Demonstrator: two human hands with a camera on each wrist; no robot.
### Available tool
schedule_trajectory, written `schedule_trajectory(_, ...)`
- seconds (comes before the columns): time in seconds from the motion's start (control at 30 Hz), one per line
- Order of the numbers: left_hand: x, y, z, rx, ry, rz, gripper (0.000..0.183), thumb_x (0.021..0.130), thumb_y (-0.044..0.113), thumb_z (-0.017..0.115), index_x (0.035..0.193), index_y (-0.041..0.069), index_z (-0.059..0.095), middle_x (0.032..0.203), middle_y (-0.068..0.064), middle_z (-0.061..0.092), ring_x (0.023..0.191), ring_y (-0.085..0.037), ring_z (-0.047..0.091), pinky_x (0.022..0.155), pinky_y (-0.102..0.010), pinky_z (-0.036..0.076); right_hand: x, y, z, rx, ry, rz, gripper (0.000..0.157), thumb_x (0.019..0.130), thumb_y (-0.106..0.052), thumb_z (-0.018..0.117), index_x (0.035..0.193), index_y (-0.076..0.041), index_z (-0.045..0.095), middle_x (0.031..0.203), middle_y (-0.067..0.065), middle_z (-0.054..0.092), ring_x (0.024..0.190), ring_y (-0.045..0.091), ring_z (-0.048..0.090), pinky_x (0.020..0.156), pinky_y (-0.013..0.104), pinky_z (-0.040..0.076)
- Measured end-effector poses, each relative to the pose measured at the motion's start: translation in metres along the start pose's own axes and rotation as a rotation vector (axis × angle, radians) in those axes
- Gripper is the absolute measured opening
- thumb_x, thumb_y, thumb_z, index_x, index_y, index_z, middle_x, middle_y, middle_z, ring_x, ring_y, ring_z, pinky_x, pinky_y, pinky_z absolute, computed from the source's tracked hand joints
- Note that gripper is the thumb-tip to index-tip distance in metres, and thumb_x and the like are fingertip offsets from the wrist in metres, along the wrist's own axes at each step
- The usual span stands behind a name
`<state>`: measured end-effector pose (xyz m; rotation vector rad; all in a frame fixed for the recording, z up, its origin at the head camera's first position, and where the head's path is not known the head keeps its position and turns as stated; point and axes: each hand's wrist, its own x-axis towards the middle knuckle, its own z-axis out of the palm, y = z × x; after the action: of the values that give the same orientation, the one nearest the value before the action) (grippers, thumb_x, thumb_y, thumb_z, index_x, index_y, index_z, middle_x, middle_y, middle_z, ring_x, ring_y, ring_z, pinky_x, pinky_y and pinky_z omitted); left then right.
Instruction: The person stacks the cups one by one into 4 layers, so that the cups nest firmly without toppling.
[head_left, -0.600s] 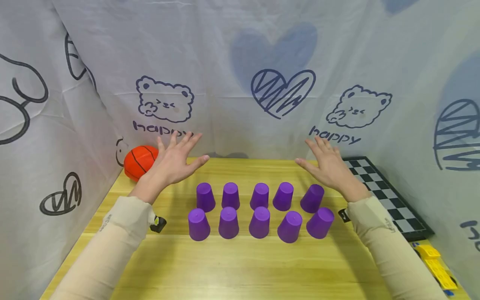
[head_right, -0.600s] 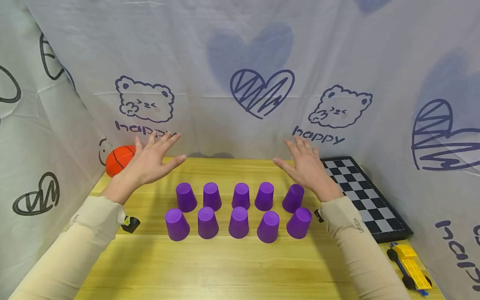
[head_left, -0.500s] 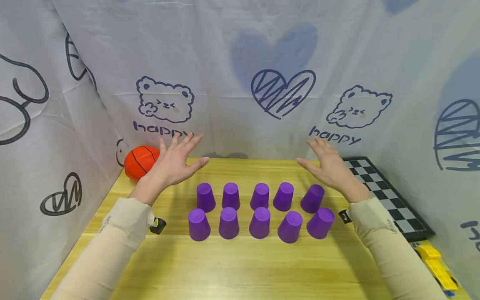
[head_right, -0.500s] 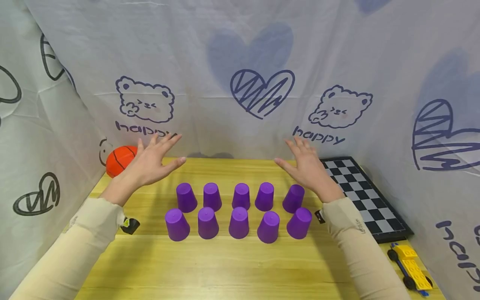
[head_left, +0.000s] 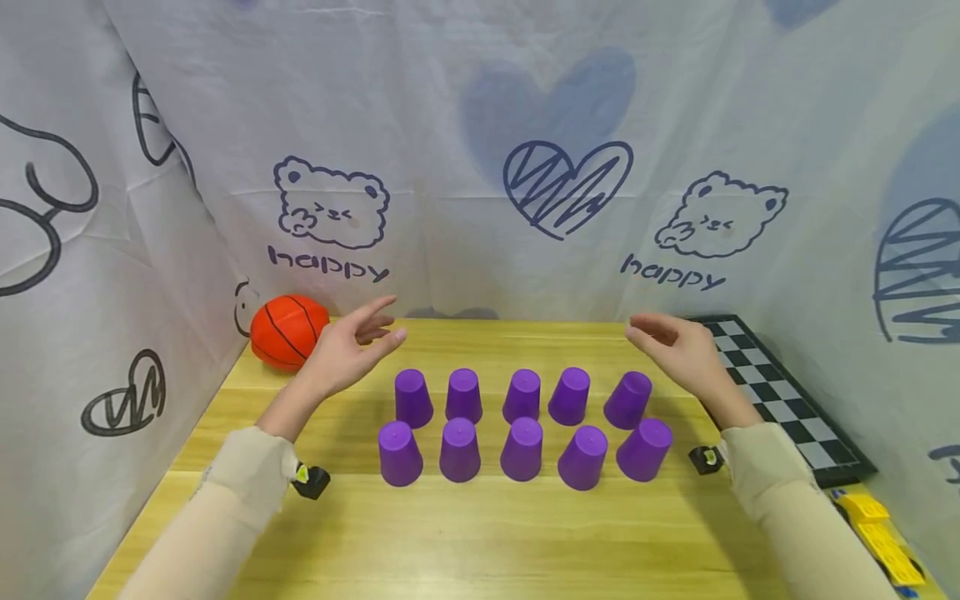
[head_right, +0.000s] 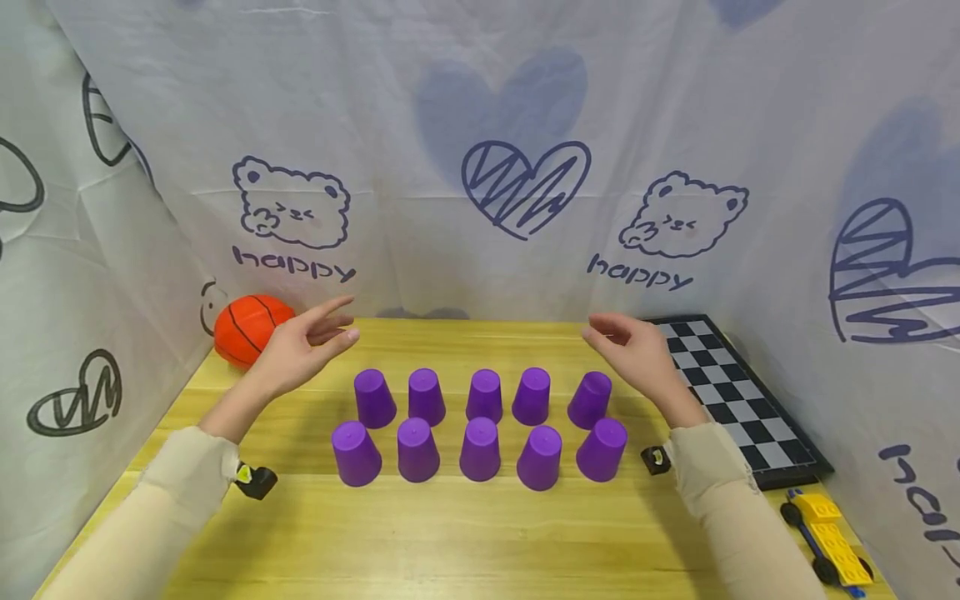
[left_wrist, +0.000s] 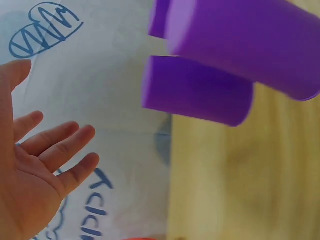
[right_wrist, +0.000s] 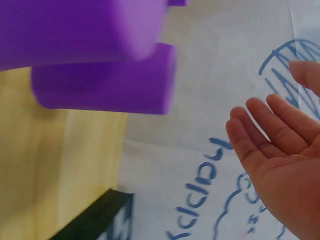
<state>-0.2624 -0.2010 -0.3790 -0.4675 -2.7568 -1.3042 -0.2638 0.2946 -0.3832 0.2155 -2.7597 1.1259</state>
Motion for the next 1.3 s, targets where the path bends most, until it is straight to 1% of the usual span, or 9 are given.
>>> schedule_trajectory(0.07,-0.003,-0.007,0.004,-0.044,-0.010,-0.019,0.070,0.102,0.044,0.068,0.163,0.023,0.041,0.151,-0.020,0.060,0.137,-0.039,0.062,0.110,-0.056,0.052,-0.003,0.008,0.001,0.022,-0.008,0.023,0.064,0.100,-0.056,0.066,0.142,-0.009,0.065,0.140,0.016,0.069,0.124,0.036,0.066,0.103,0.047,0.057)
schedule_trajectory(0.17,-0.005,-0.017,0.009,-0.105,-0.037,-0.031,0.069,0.101,0.038,0.071,0.162,0.019,0.043,0.150,-0.022,0.061,0.137,-0.039,0.061,0.110,-0.055,0.053,-0.008,0.021,0.001,0.045,-0.034,0.043,0.061,0.099,-0.055,0.069,0.140,-0.010,0.066,0.138,0.015,0.070,0.123,0.034,0.067,0.097,0.027,0.056)
schedule_trajectory(0.23,-0.006,-0.023,0.013,-0.149,-0.066,-0.030,0.070,0.101,0.032,0.072,0.161,0.015,0.043,0.149,-0.024,0.060,0.138,-0.041,0.060,0.110,-0.055,0.053,-0.011,0.030,0.003,0.055,-0.059,0.055,0.061,0.099,-0.054,0.069,0.141,-0.010,0.065,0.140,0.014,0.069,0.126,0.034,0.066,0.096,0.022,0.053)
schedule_trajectory(0.3,-0.006,-0.029,0.017,-0.182,-0.098,-0.024,0.069,0.101,0.027,0.073,0.161,0.011,0.042,0.150,-0.026,0.059,0.138,-0.042,0.059,0.110,-0.055,0.053,-0.014,0.038,0.004,0.069,-0.084,0.064,0.061,0.099,-0.052,0.070,0.142,-0.010,0.064,0.142,0.015,0.067,0.129,0.035,0.064,0.101,0.028,0.055)
schedule_trajectory(0.4,-0.008,-0.036,0.022,-0.207,-0.127,-0.017,0.065,0.101,0.022,0.072,0.158,0.008,0.046,0.148,-0.027,0.060,0.137,-0.042,0.060,0.109,-0.053,0.054,-0.019,0.047,0.008,0.094,-0.122,0.081,0.063,0.100,-0.051,0.070,0.146,-0.008,0.060,0.146,0.017,0.064,0.133,0.038,0.061,0.110,0.049,0.052)
schedule_trajectory(0.47,-0.009,-0.041,0.026,-0.201,-0.130,-0.017,0.061,0.100,0.022,0.073,0.156,0.007,0.051,0.145,-0.027,0.062,0.134,-0.041,0.063,0.108,-0.052,0.055,-0.021,0.051,0.010,0.109,-0.135,0.092,0.064,0.099,-0.051,0.070,0.146,-0.008,0.059,0.147,0.018,0.063,0.134,0.039,0.060,0.112,0.056,0.050)
schedule_trajectory(0.63,-0.013,-0.048,0.034,-0.180,-0.126,-0.015,0.057,0.099,0.023,0.075,0.151,0.006,0.056,0.137,-0.024,0.069,0.126,-0.039,0.068,0.107,-0.053,0.056,-0.026,0.057,0.017,0.106,-0.149,0.091,0.063,0.099,-0.048,0.073,0.145,-0.008,0.061,0.144,0.018,0.066,0.131,0.037,0.063,0.109,0.051,0.053)
schedule_trajectory(0.77,-0.016,-0.053,0.039,-0.171,-0.132,-0.007,0.058,0.098,0.024,0.076,0.150,0.007,0.057,0.136,-0.022,0.070,0.126,-0.038,0.068,0.109,-0.055,0.054,-0.030,0.062,0.021,0.104,-0.170,0.093,0.065,0.098,-0.044,0.075,0.148,-0.005,0.059,0.145,0.020,0.064,0.133,0.039,0.061,0.109,0.055,0.053)
schedule_trajectory(1.3,-0.019,-0.061,0.047,-0.165,-0.170,-0.013,0.058,0.096,0.022,0.078,0.146,0.002,0.060,0.129,-0.020,0.074,0.118,-0.035,0.072,0.104,-0.050,0.058,-0.031,0.070,0.028,0.078,-0.185,0.134,0.073,0.093,-0.052,0.078,0.149,-0.009,0.057,0.143,0.019,0.065,0.129,0.038,0.063,0.108,0.056,0.054)
